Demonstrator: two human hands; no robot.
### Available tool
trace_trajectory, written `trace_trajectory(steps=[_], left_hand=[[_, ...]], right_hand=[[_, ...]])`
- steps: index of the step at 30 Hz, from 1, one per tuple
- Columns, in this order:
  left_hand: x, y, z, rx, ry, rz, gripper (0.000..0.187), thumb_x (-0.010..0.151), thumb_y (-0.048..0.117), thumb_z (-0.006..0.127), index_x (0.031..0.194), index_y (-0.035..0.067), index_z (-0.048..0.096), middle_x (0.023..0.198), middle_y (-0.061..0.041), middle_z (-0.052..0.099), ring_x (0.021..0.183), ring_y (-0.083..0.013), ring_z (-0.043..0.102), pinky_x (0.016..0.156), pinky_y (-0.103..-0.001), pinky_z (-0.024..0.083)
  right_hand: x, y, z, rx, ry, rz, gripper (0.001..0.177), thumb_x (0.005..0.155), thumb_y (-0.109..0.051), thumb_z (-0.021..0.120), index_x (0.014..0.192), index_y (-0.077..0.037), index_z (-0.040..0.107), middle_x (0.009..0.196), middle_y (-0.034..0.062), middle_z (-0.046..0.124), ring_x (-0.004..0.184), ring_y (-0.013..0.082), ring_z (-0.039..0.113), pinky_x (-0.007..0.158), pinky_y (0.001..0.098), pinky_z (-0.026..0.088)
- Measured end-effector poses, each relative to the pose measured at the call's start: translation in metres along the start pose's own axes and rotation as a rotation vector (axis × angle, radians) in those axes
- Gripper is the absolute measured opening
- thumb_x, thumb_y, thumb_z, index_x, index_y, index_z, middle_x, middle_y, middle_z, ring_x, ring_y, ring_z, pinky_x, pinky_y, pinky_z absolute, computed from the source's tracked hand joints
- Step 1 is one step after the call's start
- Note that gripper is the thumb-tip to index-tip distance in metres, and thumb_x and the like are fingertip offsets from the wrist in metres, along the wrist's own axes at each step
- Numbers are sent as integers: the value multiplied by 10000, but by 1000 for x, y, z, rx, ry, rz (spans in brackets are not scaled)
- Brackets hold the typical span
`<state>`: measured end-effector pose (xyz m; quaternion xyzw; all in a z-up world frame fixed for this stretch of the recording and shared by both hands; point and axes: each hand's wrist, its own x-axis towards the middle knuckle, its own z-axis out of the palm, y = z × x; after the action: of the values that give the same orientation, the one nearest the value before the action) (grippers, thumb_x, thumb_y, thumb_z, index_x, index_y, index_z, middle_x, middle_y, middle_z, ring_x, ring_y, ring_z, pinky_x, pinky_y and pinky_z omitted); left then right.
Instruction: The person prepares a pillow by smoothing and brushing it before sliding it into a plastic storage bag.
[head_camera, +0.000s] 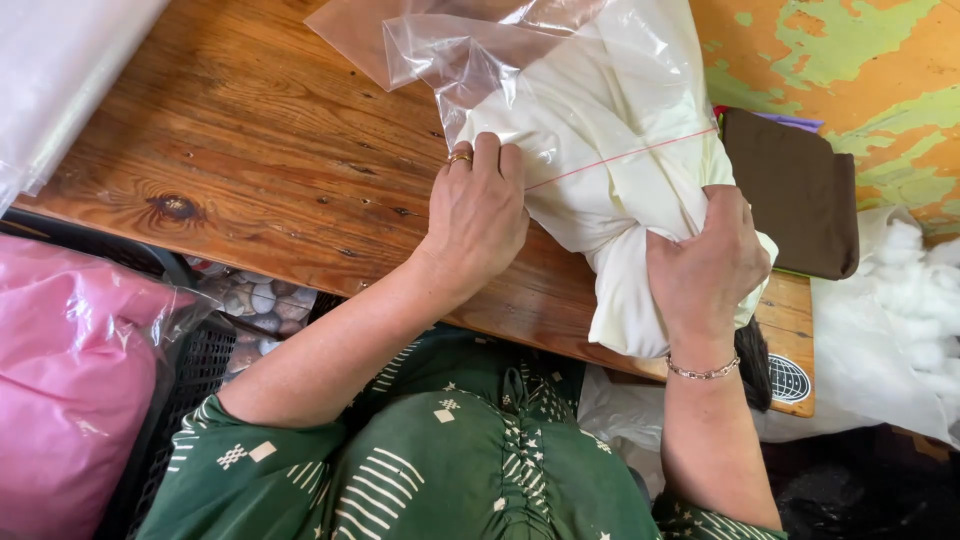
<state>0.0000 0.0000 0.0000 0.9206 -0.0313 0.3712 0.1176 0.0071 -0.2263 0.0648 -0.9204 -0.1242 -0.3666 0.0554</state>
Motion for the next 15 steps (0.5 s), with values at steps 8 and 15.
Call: trace_trajectory(steps=[8, 15], left_hand=[[-7, 63, -19, -318, -147, 260, 148, 682, 104, 576, 809, 59, 517, 707, -62, 482, 489, -229, 571, 416, -309, 463], [44, 46, -65, -513, 159, 321, 182, 848, 267, 527, 809, 89, 522, 721, -59, 462, 572, -299, 580, 496, -392, 475]], right_hand=[[9, -25, 5, -5, 23, 36, 257, 739, -136, 618, 985, -97, 555, 807, 75, 594, 704, 356, 646, 621, 461, 498], [6, -1, 8, 30, 75, -310, 213, 788, -262, 703, 923, -127, 607, 783, 26, 483, 680, 321, 612, 632, 375, 451]])
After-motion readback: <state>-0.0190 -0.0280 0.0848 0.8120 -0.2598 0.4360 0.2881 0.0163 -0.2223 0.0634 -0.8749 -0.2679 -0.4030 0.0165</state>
